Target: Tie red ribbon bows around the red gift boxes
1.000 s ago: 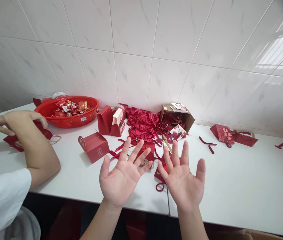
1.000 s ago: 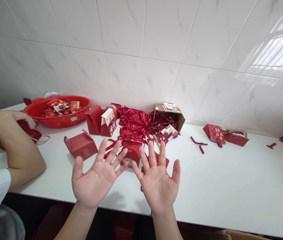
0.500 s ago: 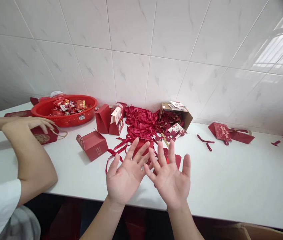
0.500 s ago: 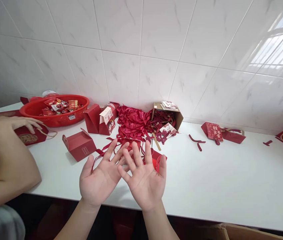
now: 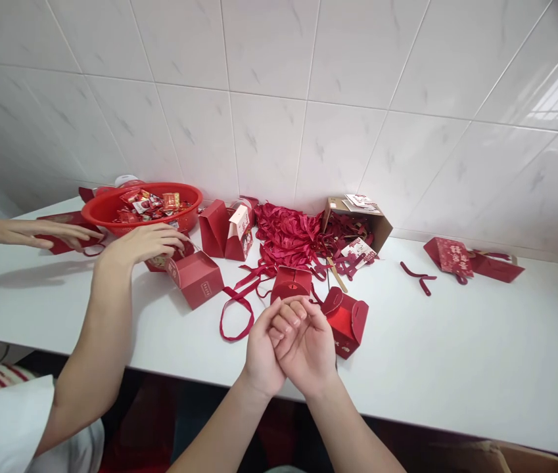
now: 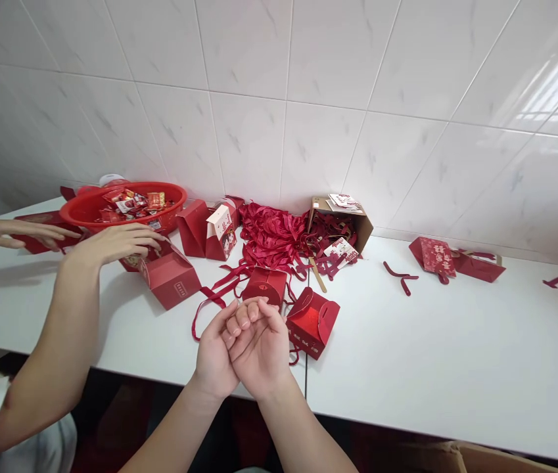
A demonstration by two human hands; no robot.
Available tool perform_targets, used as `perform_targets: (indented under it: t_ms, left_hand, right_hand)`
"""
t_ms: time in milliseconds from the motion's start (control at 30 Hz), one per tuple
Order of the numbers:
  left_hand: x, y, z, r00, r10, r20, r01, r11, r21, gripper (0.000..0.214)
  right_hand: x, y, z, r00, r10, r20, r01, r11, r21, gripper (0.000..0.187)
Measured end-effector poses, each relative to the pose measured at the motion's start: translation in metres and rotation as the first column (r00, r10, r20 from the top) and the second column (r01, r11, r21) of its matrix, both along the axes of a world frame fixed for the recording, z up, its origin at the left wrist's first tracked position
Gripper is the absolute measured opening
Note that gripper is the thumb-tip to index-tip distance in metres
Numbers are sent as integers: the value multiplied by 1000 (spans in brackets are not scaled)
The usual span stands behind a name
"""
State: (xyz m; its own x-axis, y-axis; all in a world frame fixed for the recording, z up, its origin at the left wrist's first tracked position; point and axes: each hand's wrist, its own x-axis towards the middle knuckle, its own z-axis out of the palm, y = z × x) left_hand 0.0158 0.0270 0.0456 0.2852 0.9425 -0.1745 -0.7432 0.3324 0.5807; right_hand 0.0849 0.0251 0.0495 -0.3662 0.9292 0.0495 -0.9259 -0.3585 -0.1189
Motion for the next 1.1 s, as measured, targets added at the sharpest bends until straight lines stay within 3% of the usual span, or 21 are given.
perform_targets:
  t_ms: [233,467,633,700,833,900,967,1033,1100]
  left_hand:
    - [-2,2,-2,989,106,-104,-108,994,-10,29]
    - [3,1,-2,982,184,46,-180,979,-93,26]
    - [2,1,-3,972,219,-90,-224,974,-40,32]
    - [0,-2,-3,961,169,-221,-165,986,39,33]
    - [-6,-9,-8,903,5,-430,61,988,140,17]
    - [-14,-10,-16,878,30,-478,54,986,160,27]
    - [-26,-6,-27,836,132,-533,-35,982,187,32]
    - [-41,-2,-42,753,244,-612,-132,966,222,32]
    - [-56,1,-58,605,351,-715,-197,936,293,31]
  right_hand:
    - [-4,0,1,998,-22,63,25,998,-55,25]
    - [-10,2,-3,998,-33,62,36,998,-57,25]
    - [-11,3,-3,999,-11,30,15,991,-134,28]
    - [-9,2,-5,1000,-8,22,11,989,-148,34]
    - [8,-8,-16,998,17,65,-10,994,-106,42]
    - [27,-13,-21,988,-70,139,79,995,-60,44]
    - [55,-16,-24,946,-235,222,239,971,8,49]
    - [90,-16,-26,860,-421,289,419,905,71,54]
    - [128,-14,-30,737,-576,354,586,805,92,57]
